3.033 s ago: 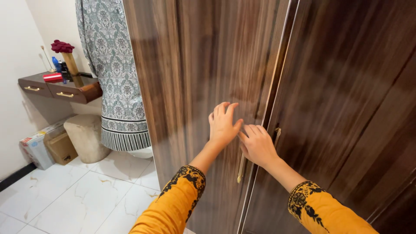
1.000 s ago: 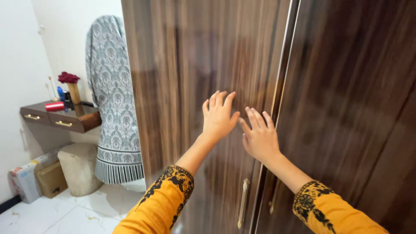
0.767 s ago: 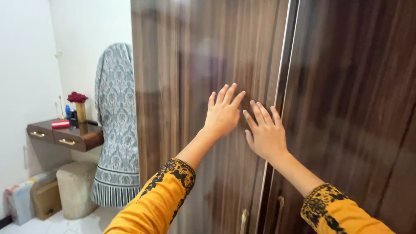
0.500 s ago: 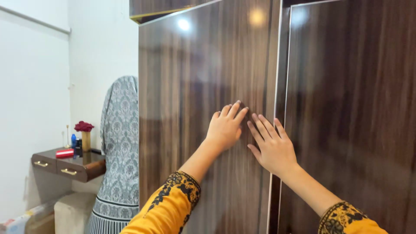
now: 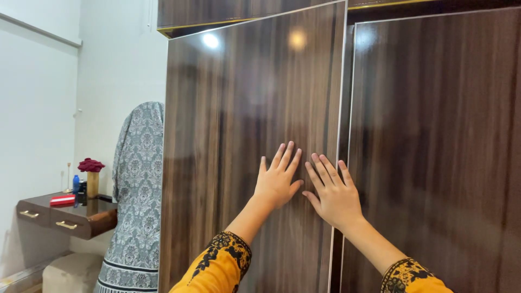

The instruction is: The recorder takes a white marker from a shelf, opens a desk drawer, and places the marker inside.

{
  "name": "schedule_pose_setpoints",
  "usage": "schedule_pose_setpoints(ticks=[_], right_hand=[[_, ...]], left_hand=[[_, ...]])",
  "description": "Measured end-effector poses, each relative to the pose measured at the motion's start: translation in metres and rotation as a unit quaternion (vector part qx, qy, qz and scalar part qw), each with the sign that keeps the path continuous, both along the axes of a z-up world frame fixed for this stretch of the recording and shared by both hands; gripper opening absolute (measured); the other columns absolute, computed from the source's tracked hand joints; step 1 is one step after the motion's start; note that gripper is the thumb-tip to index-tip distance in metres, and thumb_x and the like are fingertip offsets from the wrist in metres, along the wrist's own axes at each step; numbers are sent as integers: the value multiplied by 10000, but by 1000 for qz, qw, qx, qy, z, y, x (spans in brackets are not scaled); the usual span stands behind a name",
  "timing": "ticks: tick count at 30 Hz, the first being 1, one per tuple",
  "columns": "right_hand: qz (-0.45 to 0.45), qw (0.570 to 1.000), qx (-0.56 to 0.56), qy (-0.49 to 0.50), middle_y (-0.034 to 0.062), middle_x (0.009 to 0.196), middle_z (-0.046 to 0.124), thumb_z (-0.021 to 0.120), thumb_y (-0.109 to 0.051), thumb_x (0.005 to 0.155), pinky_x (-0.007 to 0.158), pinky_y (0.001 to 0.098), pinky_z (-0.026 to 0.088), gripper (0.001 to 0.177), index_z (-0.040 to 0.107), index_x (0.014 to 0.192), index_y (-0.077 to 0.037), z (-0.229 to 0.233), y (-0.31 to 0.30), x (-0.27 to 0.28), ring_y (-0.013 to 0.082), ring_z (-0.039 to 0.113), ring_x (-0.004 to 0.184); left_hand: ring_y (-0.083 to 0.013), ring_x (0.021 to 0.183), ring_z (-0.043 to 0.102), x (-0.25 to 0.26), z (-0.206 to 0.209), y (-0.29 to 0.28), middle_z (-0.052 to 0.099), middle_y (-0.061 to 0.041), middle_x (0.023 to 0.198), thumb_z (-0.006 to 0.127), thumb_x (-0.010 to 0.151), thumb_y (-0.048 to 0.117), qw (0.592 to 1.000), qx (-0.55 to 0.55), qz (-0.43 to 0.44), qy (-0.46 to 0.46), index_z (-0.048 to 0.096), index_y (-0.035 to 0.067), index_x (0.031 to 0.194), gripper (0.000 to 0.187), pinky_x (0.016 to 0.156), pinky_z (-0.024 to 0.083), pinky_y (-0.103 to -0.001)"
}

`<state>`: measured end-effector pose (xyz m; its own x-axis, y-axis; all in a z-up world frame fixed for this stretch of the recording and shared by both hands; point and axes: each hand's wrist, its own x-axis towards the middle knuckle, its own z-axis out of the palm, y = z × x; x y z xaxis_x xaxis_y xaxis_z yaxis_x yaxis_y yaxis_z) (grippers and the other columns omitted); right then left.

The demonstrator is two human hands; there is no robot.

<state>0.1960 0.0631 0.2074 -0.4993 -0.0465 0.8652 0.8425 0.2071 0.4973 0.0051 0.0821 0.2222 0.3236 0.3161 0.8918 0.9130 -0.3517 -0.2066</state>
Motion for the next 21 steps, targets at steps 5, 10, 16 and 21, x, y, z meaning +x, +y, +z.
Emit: schedule_pose_setpoints(ticks=[5, 10, 16, 21], right_hand=[[12, 1000, -15, -4, 107, 1609, 375, 603, -507, 890, 1215, 495, 223, 737, 459, 1501, -122, -6, 10, 3, 254, 301, 1502], [14, 999, -34, -4, 114, 1603, 369, 625, -508, 871, 1208, 485, 238, 752, 458, 1494, -123, -11, 15, 8, 268, 308, 1495], [16, 999, -36, -6, 125, 1604, 360, 633, -499, 878, 1201, 487, 262, 745, 456, 1493, -118, -18, 28, 14, 278, 328, 1485], [-15, 999, -31, -16, 113, 1606, 355, 611, -519, 881, 1201, 527, 227, 749, 444, 1506, -141, -23, 37, 21, 255, 314, 1485]], left_hand=[[-254, 1567, 115, 3, -5, 4, 129, -41, 1705, 649, 905, 490, 1000, -14, 5, -21, 242, 204, 1609, 862, 1123, 192, -754], [-226, 1572, 86, 6, -6, 13, 107, -14, 1708, 631, 917, 495, 999, -32, 22, -29, 225, 227, 1613, 848, 1113, 164, -784], [-223, 1569, 63, 8, -8, 24, 84, -1, 1709, 613, 928, 496, 998, -47, 30, -28, 210, 237, 1613, 836, 1122, 159, -775], [-208, 1565, 55, 9, -9, 32, 71, 18, 1710, 594, 938, 502, 997, -58, 34, -35, 200, 256, 1616, 822, 1144, 136, -751]])
